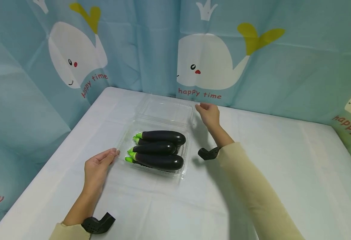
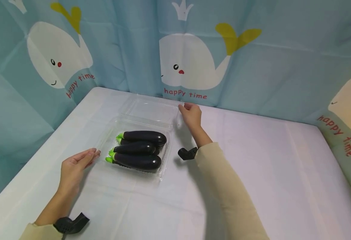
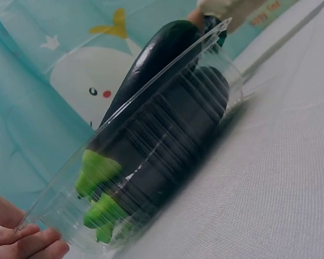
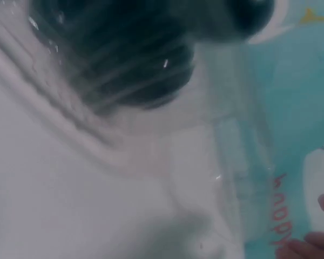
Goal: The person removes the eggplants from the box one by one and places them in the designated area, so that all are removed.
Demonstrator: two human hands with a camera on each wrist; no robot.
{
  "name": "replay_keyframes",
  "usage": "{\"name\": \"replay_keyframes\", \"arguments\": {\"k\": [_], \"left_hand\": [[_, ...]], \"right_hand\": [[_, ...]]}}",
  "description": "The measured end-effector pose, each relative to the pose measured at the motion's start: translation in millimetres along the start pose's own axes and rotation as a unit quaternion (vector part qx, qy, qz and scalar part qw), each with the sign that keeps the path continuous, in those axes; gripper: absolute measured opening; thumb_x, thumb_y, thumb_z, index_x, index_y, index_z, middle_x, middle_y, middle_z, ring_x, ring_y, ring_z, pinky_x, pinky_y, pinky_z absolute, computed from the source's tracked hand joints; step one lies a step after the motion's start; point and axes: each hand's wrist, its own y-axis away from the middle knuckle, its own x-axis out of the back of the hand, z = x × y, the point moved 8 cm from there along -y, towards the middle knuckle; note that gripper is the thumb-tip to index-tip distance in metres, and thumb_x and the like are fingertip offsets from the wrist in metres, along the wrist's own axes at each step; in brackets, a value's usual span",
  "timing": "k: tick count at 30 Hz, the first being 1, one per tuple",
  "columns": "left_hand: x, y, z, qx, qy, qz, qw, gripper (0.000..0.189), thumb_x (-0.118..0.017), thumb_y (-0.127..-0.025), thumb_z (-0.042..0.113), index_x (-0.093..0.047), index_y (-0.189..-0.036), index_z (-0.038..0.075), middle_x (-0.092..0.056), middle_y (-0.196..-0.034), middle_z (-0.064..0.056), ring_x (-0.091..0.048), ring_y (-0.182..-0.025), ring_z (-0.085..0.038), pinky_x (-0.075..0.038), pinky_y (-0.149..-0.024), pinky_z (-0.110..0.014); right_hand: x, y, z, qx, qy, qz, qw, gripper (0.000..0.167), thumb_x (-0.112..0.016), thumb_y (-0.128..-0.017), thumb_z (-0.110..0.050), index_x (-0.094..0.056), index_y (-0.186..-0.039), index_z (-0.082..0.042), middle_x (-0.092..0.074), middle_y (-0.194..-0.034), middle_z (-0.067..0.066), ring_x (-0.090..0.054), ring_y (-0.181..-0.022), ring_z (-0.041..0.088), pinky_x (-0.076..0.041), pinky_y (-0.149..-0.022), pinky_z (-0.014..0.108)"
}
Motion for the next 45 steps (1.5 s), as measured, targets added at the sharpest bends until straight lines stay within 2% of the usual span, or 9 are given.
{"name": "replay_keyframes", "arguments": {"k": [4, 9, 14, 19, 26, 32, 38, 45], "left_hand": [[0.6, -1.1, 1.7, -0.008, -0.009, 0.005, 0.9999, 0.033, -0.059, -0.091, 0.019, -0.061, -0.111, -0.007, -0.068, -0.098, 0.003, -0.062, -0.09, -0.001, -0.047, -0.079, -0.015], [0.8, -1.4, -0.4, 0.002, 0.001, 0.004, 1.0, 0.034, -0.06, -0.091, 0.018, -0.06, -0.112, -0.008, -0.068, -0.095, 0.005, -0.062, -0.09, -0.001, -0.047, -0.08, -0.015], [-0.4, -1.1, -2.1, 0.003, 0.014, -0.001, 0.9999, 0.032, -0.059, -0.091, 0.014, -0.059, -0.113, -0.01, -0.068, -0.094, 0.006, -0.062, -0.09, -0.002, -0.047, -0.08, -0.016], [-0.6, 0.0, -1.6, -0.001, 0.007, -0.002, 1.0, 0.033, -0.058, -0.091, 0.016, -0.059, -0.112, -0.01, -0.068, -0.094, 0.006, -0.062, -0.089, -0.001, -0.047, -0.08, -0.016], [-0.6, 1.3, -1.2, 0.001, -0.007, -0.002, 1.0, 0.035, -0.059, -0.091, 0.02, -0.06, -0.112, -0.008, -0.068, -0.095, 0.006, -0.062, -0.09, 0.0, -0.046, -0.079, -0.015], [-0.7, 0.4, -0.7, -0.004, -0.003, -0.002, 1.0, 0.035, -0.059, -0.091, 0.019, -0.06, -0.112, -0.009, -0.068, -0.095, 0.006, -0.062, -0.09, -0.001, -0.047, -0.08, -0.016], [-0.9, -0.3, -0.4, -0.008, 0.0, -0.004, 1.0, 0.034, -0.059, -0.091, 0.018, -0.06, -0.112, -0.009, -0.068, -0.094, 0.006, -0.062, -0.089, -0.001, -0.047, -0.079, -0.015], [-1.0, 0.5, -1.4, -0.002, -0.004, -0.008, 1.0, 0.035, -0.059, -0.091, 0.019, -0.06, -0.113, -0.009, -0.068, -0.094, 0.006, -0.062, -0.09, -0.001, -0.047, -0.08, -0.015]], "right_hand": [[4.8, 13.9, -18.0, 0.022, -0.008, -0.02, 0.9995, 0.045, -0.057, -0.09, -0.023, -0.053, -0.122, 0.009, -0.056, -0.122, 0.019, -0.052, -0.113, 0.028, -0.043, -0.092, 0.035], [2.5, 28.4, -30.5, 0.057, -0.029, -0.043, 0.997, 0.04, -0.059, -0.09, -0.018, -0.055, -0.12, 0.007, -0.059, -0.117, 0.019, -0.056, -0.108, 0.027, -0.045, -0.09, 0.035], [-5.1, 51.6, -49.1, 0.124, -0.017, -0.083, 0.9886, 0.035, -0.062, -0.088, -0.015, -0.058, -0.116, 0.006, -0.062, -0.112, 0.018, -0.058, -0.102, 0.026, -0.048, -0.085, 0.037], [-14.9, 68.7, -60.7, 0.157, -0.014, -0.132, 0.9787, 0.032, -0.064, -0.086, -0.013, -0.06, -0.113, 0.006, -0.062, -0.109, 0.019, -0.06, -0.1, 0.026, -0.05, -0.083, 0.035], [-34.5, 92.0, -73.0, 0.195, 0.015, -0.218, 0.9561, 0.033, -0.067, -0.084, -0.012, -0.061, -0.11, 0.006, -0.061, -0.11, 0.019, -0.059, -0.1, 0.025, -0.05, -0.082, 0.032], [-47.9, 103.7, -78.4, 0.229, 0.049, -0.258, 0.9374, 0.033, -0.068, -0.083, -0.013, -0.063, -0.11, 0.004, -0.062, -0.11, 0.015, -0.059, -0.101, 0.026, -0.048, -0.085, 0.037], [-60.4, 112.8, -81.9, 0.258, 0.091, -0.296, 0.9152, 0.03, -0.068, -0.084, -0.014, -0.064, -0.11, 0.0, -0.063, -0.11, 0.01, -0.058, -0.103, 0.027, -0.048, -0.086, 0.034], [-74.8, 113.6, -86.2, 0.28, 0.133, -0.34, 0.888, 0.029, -0.068, -0.084, -0.014, -0.065, -0.108, 0.0, -0.064, -0.106, 0.012, -0.059, -0.1, 0.022, -0.049, -0.084, 0.03]]}}
